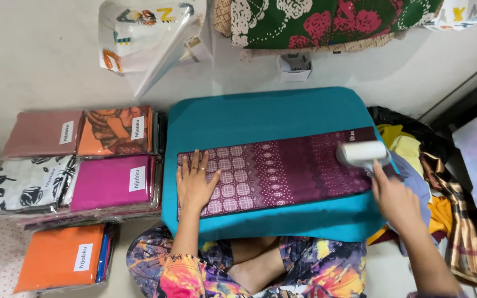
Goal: The person removes a scarf from a plastic bag, unfolds it on a work surface, cleans it thoroughly with a lint roller, and then folds it back up.
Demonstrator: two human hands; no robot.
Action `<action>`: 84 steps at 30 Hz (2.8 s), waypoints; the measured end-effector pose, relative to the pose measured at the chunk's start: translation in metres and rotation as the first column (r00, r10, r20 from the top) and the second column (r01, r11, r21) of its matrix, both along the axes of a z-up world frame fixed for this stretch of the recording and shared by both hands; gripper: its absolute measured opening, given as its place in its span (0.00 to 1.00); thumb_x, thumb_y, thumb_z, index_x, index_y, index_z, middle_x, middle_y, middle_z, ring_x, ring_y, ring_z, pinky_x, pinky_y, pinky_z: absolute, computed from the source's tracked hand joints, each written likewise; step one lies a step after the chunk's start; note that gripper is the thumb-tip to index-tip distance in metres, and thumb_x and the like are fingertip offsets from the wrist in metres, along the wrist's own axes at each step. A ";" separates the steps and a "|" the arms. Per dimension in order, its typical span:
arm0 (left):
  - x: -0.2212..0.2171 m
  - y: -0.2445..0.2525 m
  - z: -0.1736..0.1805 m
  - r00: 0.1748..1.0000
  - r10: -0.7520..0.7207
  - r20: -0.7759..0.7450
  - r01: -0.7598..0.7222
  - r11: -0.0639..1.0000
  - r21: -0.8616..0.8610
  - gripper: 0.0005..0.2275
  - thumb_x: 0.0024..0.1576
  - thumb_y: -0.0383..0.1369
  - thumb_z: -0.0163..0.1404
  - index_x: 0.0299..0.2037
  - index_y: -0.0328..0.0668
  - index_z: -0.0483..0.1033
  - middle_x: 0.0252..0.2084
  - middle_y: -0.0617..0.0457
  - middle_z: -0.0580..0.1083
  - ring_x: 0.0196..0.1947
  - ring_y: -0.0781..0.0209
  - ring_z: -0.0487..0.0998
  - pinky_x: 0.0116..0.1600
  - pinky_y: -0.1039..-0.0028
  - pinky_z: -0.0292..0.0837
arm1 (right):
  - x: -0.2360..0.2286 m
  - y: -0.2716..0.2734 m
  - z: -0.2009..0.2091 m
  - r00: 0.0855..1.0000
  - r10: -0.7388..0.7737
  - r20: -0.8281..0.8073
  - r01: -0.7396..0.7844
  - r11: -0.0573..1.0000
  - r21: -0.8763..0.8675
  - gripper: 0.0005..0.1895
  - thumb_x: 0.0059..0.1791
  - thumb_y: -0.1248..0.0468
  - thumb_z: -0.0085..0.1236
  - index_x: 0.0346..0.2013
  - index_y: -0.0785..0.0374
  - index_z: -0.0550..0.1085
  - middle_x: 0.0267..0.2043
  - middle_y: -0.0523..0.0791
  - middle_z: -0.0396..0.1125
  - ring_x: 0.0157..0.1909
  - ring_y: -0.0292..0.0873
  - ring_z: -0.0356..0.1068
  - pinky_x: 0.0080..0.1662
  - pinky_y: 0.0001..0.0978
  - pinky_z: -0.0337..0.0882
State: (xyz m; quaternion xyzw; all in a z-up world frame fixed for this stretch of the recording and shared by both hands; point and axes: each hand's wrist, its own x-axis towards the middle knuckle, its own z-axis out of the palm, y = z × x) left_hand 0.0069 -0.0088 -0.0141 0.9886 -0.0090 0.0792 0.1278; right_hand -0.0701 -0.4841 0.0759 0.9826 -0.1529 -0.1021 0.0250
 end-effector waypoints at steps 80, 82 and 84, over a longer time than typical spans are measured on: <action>-0.001 0.002 -0.001 1.000 -0.009 0.000 0.009 1.000 -0.015 0.30 0.63 0.58 0.29 0.74 0.60 0.56 0.78 0.52 0.52 0.76 0.45 0.49 0.73 0.52 0.42 | 0.093 -0.028 -0.026 0.982 0.009 0.189 -0.033 0.992 0.123 0.31 0.56 0.49 0.34 0.75 0.39 0.54 0.46 0.65 0.73 0.48 0.75 0.73 0.48 0.67 0.71; 0.001 0.005 -0.006 1.000 -0.009 0.016 0.009 1.000 -0.019 0.30 0.63 0.58 0.30 0.74 0.61 0.56 0.78 0.53 0.52 0.77 0.45 0.49 0.73 0.52 0.42 | 0.077 -0.026 -0.044 0.975 0.029 0.220 -0.051 0.995 0.091 0.32 0.56 0.49 0.36 0.76 0.38 0.53 0.43 0.64 0.74 0.44 0.74 0.74 0.47 0.67 0.72; 0.001 0.003 -0.007 1.000 -0.011 0.026 0.012 1.000 -0.028 0.30 0.63 0.58 0.30 0.74 0.62 0.57 0.78 0.54 0.52 0.77 0.45 0.48 0.73 0.52 0.41 | 0.049 -0.026 -0.044 0.968 0.048 0.245 -0.063 0.997 0.054 0.33 0.56 0.48 0.37 0.77 0.36 0.52 0.40 0.62 0.74 0.40 0.74 0.75 0.45 0.68 0.73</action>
